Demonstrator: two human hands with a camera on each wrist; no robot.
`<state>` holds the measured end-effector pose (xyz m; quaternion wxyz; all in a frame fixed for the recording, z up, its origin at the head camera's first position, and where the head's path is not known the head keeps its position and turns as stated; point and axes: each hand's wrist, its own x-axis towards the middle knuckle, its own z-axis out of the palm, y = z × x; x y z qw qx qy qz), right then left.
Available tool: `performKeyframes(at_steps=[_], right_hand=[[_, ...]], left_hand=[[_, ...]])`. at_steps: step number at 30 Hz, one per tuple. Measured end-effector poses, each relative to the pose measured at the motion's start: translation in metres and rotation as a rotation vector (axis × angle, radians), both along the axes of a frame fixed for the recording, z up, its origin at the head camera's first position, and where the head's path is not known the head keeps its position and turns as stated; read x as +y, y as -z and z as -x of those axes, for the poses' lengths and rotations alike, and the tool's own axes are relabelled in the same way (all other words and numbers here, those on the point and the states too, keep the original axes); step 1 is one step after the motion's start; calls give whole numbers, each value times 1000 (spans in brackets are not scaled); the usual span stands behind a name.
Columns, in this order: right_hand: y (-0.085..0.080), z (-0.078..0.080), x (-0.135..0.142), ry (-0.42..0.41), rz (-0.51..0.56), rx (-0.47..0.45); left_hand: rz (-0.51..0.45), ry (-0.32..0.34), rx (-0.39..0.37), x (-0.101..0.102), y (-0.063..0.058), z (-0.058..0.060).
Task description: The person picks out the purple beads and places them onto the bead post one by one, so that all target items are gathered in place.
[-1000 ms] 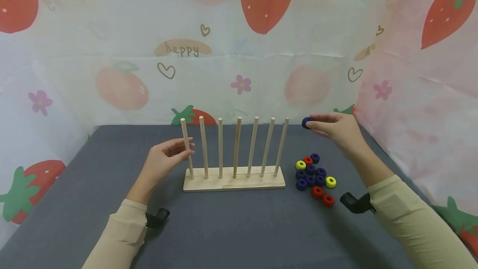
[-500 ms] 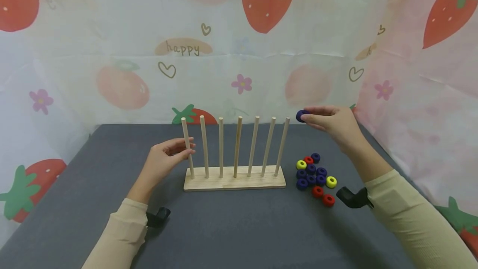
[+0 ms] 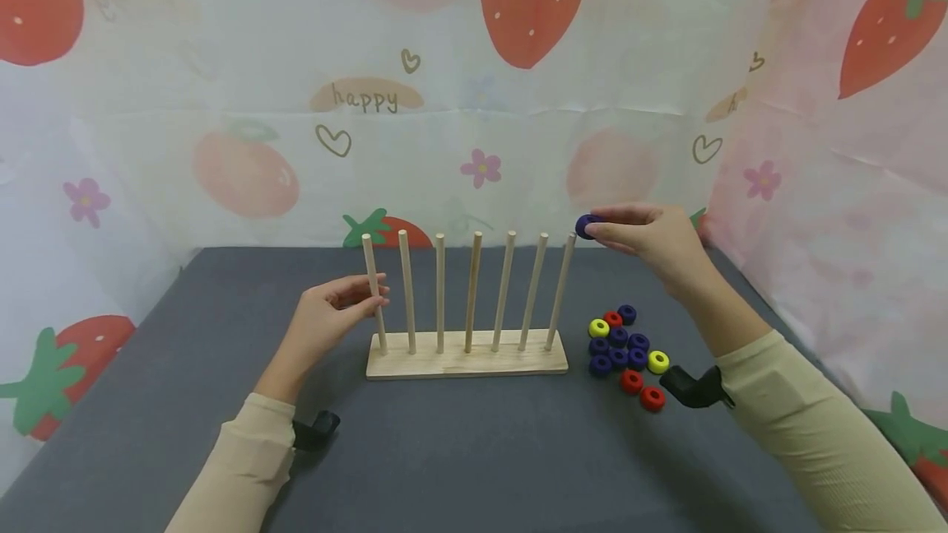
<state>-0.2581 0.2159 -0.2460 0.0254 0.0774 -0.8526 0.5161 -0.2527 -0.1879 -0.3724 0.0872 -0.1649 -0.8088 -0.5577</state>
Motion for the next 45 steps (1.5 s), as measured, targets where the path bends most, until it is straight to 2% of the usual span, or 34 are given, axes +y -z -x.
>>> performKeyframes(at_steps=[15,24,33,45], right_hand=[[2,3,-8,-33,34,8],[6,7,-13,-69,92,-6],[11,7,-13,-60,29,-37],[15,7,-9,-75,80,-28]], left_hand=[[-1,4,-9,0,1,0],[1,1,-16,1,-1,-2],[-5,-1,-21,0,0,-1],[-4,5,-10,0,0,-1]])
